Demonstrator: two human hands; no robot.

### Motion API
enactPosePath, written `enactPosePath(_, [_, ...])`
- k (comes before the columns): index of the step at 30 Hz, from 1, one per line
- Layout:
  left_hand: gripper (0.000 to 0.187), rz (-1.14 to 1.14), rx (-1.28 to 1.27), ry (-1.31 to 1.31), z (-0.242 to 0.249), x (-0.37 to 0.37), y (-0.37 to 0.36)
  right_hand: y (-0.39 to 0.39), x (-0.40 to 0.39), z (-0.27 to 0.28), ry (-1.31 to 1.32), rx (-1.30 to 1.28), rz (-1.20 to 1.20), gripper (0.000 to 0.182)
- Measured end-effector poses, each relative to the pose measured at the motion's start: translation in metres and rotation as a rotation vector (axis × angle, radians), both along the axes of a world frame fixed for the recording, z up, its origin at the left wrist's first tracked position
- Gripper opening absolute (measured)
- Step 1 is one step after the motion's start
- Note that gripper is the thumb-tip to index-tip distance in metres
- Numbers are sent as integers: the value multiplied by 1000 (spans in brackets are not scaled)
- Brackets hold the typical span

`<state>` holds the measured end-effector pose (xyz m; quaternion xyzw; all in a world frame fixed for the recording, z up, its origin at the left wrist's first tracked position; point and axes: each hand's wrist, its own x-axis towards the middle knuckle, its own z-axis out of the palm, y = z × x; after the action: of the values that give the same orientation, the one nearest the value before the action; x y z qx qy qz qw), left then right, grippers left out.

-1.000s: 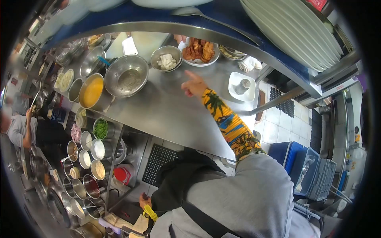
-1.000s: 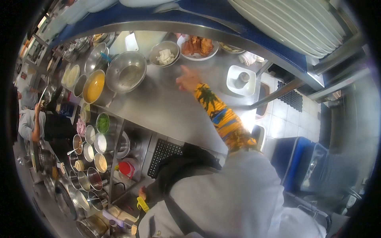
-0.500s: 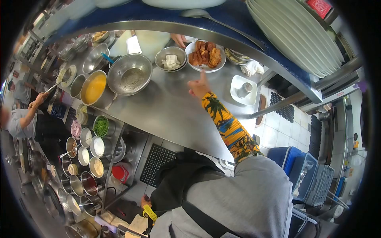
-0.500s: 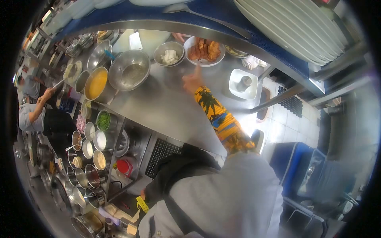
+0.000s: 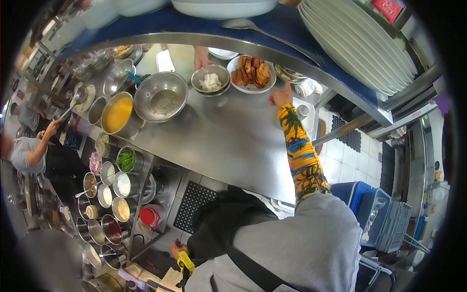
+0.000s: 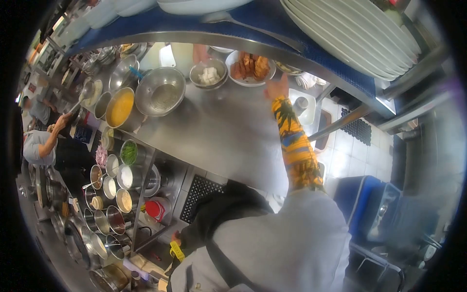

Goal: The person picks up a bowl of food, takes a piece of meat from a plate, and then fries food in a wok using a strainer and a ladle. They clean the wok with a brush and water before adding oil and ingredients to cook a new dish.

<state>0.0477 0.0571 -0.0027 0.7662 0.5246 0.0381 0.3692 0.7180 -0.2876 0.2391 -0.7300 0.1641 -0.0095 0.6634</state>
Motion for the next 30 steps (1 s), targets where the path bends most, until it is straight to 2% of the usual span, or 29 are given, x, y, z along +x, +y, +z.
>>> enactPosePath(3, [51, -66, -21, 108, 14, -3, 0, -23, 72, -55, 80, 492, -171, 41])
enactPosePath(6, [49, -26, 4, 159, 15, -12, -1, -20, 78, -31, 120, 733, -404, 18])
enactPosePath(8, [47, 3, 20, 195, 16, -20, 0, -12, 63, -16, 105, 757, -366, 15])
enactPosePath(10, [47, 8, 22, 192, 16, -29, -5, -6, 41, -15, 59, 690, -196, 16])
enactPosePath(14, [45, -8, 61, 140, 5, -36, -10, 35, -15, -2, 3, 300, 14, 18])
enactPosePath(15, [45, -24, 72, 150, 10, -31, -8, 41, -12, -38, -159, -57, 268, 20])
enactPosePath(17, [43, -29, 21, 62, 15, -7, -3, 64, -25, -45, -351, -541, 530, 25])
enactPosePath(19, [42, -45, 2, -8, 19, 4, -9, 90, -51, -31, -398, -796, 566, 29])
enactPosePath(20, [42, -70, 47, 14, 62, 43, -19, 90, -46, -37, -361, -880, 567, 36])
enactPosePath(21, [45, -123, 78, 3, 56, 45, -15, 91, -35, -41, -341, -952, 586, 43])
enactPosePath(22, [47, -30, 52, -174, 31, 48, -17, 79, -30, -43, -422, -987, 580, 50])
enactPosePath(23, [47, 93, -116, -263, 96, 82, -30, 70, -29, -54, -520, -985, 615, 59])
enactPosePath(24, [46, -99, 110, -106, 89, 78, -24, 78, -37, -31, -465, -863, 689, 60])
enactPosePath(25, [46, -43, 113, -92, 108, 90, -26, 96, -60, 23, -78, -730, 928, 59])
enactPosePath(26, [44, -85, 233, -187, 104, 88, -28, 76, -23, -38, -291, -962, 809, 54])
enactPosePath(28, [41, 6, 176, -161, 125, 90, -27, 76, 21, -74, -528, -1356, 766, 46])
enactPosePath(29, [42, 48, 126, -150, 141, 88, -27, 50, 101, -148, -743, -1441, 796, 49])
enactPosePath(30, [41, 92, 189, -176, 140, 76, -32, 25, 159, -197, -942, -1307, 831, 46])
